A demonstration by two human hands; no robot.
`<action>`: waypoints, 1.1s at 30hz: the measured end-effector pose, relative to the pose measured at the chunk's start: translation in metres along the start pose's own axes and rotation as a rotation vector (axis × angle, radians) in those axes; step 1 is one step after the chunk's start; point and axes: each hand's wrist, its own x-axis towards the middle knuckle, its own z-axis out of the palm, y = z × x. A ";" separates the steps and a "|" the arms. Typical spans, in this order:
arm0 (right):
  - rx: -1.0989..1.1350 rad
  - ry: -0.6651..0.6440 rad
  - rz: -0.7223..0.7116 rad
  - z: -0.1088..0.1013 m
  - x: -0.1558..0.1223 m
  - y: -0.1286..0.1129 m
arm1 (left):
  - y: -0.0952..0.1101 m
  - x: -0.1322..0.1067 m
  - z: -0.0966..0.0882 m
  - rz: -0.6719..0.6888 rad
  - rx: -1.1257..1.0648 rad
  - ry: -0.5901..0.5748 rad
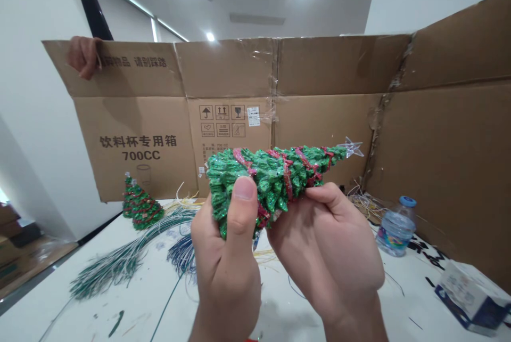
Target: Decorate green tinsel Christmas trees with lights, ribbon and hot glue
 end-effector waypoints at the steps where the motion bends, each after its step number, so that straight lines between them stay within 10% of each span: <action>1: 0.004 0.000 -0.001 0.000 0.000 0.000 | -0.001 0.000 0.000 0.002 -0.001 0.003; 33: 0.035 -0.004 0.006 -0.003 0.000 0.000 | -0.014 0.004 -0.006 0.068 -0.056 0.057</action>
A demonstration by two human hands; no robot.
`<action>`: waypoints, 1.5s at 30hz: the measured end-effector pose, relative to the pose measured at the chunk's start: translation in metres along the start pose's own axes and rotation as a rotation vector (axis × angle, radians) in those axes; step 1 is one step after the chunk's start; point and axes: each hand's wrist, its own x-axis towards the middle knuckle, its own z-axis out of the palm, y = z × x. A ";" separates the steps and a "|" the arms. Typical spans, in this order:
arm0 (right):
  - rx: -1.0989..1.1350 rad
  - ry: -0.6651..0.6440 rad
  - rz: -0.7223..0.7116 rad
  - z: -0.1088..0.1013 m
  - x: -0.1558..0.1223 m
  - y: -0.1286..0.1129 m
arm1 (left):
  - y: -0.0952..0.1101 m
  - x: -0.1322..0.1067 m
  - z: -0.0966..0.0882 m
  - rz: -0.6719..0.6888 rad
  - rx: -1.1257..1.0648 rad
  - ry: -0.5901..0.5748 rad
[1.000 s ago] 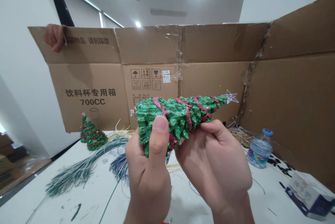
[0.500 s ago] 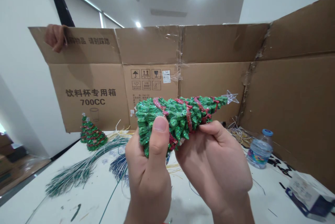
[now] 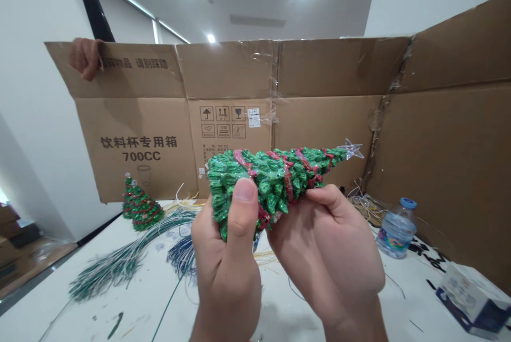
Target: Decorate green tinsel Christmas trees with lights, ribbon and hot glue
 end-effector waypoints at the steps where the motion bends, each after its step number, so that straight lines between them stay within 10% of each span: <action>1: -0.002 0.000 0.004 0.000 0.000 0.000 | 0.000 0.000 0.000 0.001 -0.001 0.003; 45: -0.012 0.072 0.038 0.007 -0.002 -0.002 | 0.011 -0.001 0.007 -0.078 -0.004 -0.014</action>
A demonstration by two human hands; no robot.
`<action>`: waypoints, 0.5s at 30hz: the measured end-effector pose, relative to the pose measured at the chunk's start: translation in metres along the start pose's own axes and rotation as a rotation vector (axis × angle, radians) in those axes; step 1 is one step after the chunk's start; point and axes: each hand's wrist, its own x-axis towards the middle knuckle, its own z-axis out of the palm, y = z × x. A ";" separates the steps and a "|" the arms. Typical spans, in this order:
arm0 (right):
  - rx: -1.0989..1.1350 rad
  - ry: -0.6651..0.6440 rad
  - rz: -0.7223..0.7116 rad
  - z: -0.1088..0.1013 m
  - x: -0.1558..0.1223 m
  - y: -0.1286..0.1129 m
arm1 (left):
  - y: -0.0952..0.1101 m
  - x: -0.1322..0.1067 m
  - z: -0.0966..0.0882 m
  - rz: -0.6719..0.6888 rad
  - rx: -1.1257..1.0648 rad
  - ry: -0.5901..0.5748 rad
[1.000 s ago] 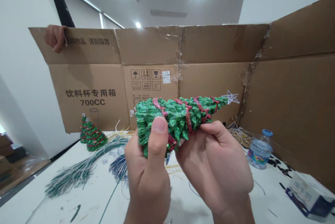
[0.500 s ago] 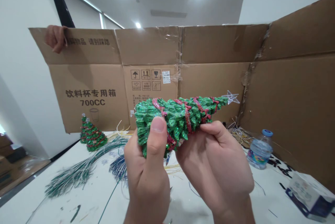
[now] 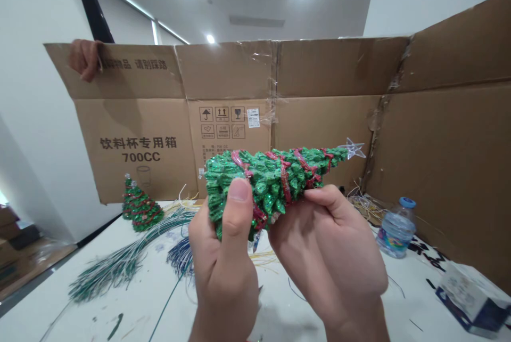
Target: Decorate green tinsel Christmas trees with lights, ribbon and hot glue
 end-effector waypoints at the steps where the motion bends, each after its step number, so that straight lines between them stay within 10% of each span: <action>1: 0.007 0.001 0.000 0.000 0.000 0.000 | 0.001 0.000 0.000 -0.019 0.016 -0.018; 15: -0.059 -0.014 -0.045 -0.002 0.001 0.006 | -0.003 0.002 -0.003 0.003 -0.013 -0.011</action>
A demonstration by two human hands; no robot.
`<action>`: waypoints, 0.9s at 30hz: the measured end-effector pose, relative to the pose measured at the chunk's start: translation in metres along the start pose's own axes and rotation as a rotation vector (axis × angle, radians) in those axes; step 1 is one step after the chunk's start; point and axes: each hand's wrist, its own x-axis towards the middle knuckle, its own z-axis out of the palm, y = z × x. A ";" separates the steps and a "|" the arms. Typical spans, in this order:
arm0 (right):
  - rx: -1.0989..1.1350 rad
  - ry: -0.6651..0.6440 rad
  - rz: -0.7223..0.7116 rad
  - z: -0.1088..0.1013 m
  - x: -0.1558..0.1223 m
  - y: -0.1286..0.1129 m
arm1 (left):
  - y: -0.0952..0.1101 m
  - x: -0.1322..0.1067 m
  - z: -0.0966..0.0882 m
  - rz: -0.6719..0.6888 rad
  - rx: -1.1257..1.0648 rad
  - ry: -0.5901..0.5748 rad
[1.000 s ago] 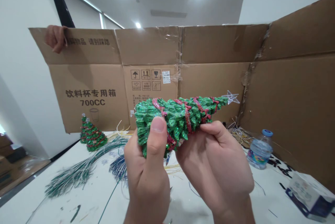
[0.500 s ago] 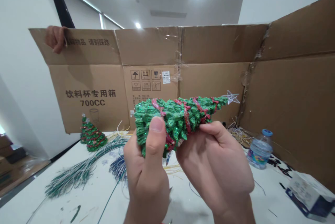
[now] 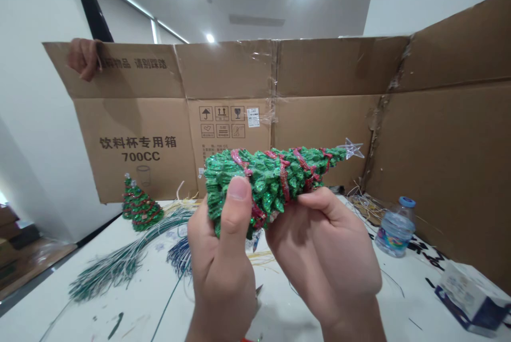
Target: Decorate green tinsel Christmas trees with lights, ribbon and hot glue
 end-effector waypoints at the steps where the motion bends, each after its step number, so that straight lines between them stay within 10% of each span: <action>1: 0.004 0.007 0.006 0.000 0.000 0.000 | -0.002 0.002 -0.002 0.010 0.001 -0.006; 27: 0.035 -0.047 -0.009 -0.005 0.006 0.001 | -0.015 0.016 -0.005 -0.034 -0.011 -0.055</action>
